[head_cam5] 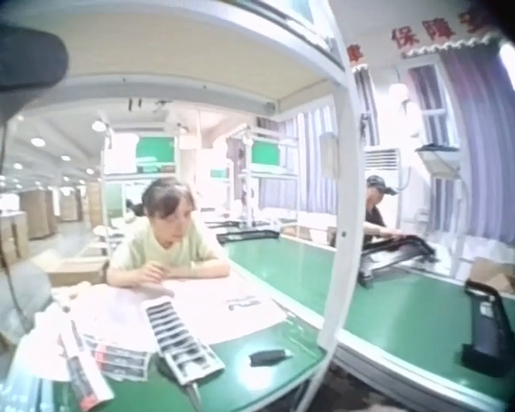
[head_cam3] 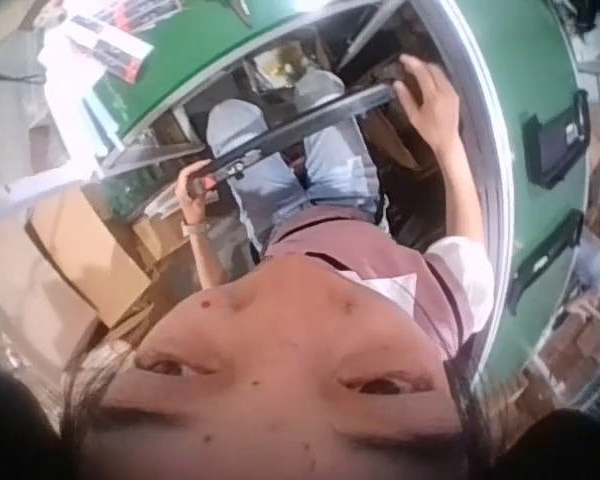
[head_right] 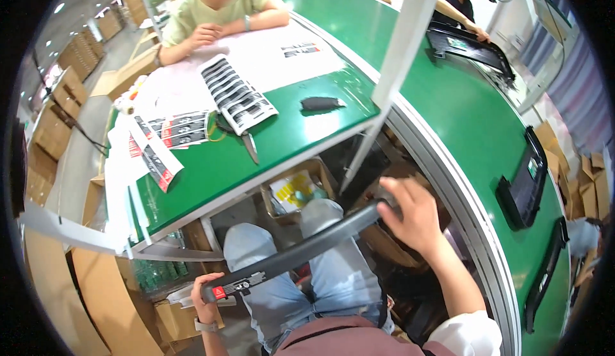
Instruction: Applying adhesive warning labels to plastic components at a factory workstation.
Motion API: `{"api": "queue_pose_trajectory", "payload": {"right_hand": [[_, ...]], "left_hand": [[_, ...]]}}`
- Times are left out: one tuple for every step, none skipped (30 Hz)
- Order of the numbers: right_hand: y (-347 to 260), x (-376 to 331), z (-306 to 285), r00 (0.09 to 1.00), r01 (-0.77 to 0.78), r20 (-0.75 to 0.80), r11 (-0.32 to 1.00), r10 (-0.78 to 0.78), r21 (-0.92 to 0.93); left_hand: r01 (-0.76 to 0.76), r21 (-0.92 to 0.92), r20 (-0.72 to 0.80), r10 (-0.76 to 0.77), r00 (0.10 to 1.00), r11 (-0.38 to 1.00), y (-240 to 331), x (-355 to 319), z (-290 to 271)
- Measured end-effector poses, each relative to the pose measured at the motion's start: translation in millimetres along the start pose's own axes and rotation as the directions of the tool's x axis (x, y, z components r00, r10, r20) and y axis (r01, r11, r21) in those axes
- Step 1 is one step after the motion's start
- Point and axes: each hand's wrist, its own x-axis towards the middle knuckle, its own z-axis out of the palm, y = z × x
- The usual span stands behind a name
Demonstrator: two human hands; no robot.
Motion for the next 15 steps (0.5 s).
{"api": "queue_pose_trajectory", "payload": {"right_hand": [[-5.4,-2.3,3.6,0.998,0.053,0.027,0.997,-0.054,0.049],[-9.2,-6.8,11.0,0.994,0.062,0.086,0.998,-0.064,0.026],[-12.6,-8.2,18.3,0.983,0.060,0.172,0.997,-0.066,0.041],[-11.7,-10.1,26.1,0.976,0.121,0.176,0.992,-0.125,0.037],[-12.0,-10.9,30.6,0.967,0.176,0.180,0.984,-0.178,0.029],[-12.6,-12.9,26.3,0.965,0.198,0.170,0.980,-0.197,0.011],[-13.3,-12.6,18.4,0.968,0.190,0.161,0.982,-0.190,0.012],[-12.2,-13.8,10.7,0.980,0.176,0.089,0.984,-0.176,0.009],[-11.8,-17.4,1.1,0.989,0.148,0.021,0.989,-0.148,-0.006],[-10.1,-20.9,-6.6,0.990,0.127,-0.055,0.992,-0.127,-0.009],[-7.7,-25.6,-14.8,0.987,0.092,-0.129,0.996,-0.093,-0.018],[-2.6,-31.7,-23.2,0.982,0.033,-0.184,0.999,-0.037,-0.024],[3.8,-37.5,-32.3,0.970,-0.021,-0.243,0.999,0.014,-0.027],[13.2,-44.1,-42.1,0.946,-0.069,-0.321,0.997,0.051,-0.045],[23.7,-51.5,-53.9,0.913,-0.120,-0.399,0.991,0.084,-0.065]], "left_hand": [[0.012,-0.047,-0.019,-0.013,1.000,0.999,1.5,-0.9,0.4],[0.001,-0.037,-0.037,-0.003,0.999,0.999,3.4,-2.0,-0.7],[-0.014,-0.025,-0.054,0.013,0.998,1.000,5.0,-1.9,-0.9],[-0.027,-0.012,-0.059,0.026,0.998,1.000,8.5,-1.0,-2.7],[-0.031,-0.004,-0.057,0.031,0.998,1.000,5.1,-2.8,-6.7],[0.018,0.040,-0.138,-0.013,0.990,0.999,-6.8,-7.2,-12.9],[0.068,0.080,-0.221,-0.049,0.974,0.994,-21.8,-12.2,-20.6],[0.143,-0.011,-0.303,-0.140,0.943,0.990,-45.4,-23.4,-30.5],[0.139,-0.007,-0.277,-0.136,0.951,0.990,-47.5,-29.7,-31.8],[0.206,-0.294,-0.314,-0.298,0.901,0.933,-42.3,-35.7,-30.0],[0.247,-0.557,-0.295,-0.467,0.834,0.793,-26.6,-35.5,-23.2],[0.249,-0.626,-0.175,-0.444,0.879,0.739,-9.8,-32.5,-17.3],[0.264,-0.617,-0.146,-0.438,0.887,0.741,-2.7,-28.7,-13.1],[0.280,-0.662,-0.112,-0.461,0.881,0.695,2.5,-23.9,-9.0],[0.298,-0.705,-0.071,-0.482,0.873,0.644,6.4,-17.4,-4.3]]}}
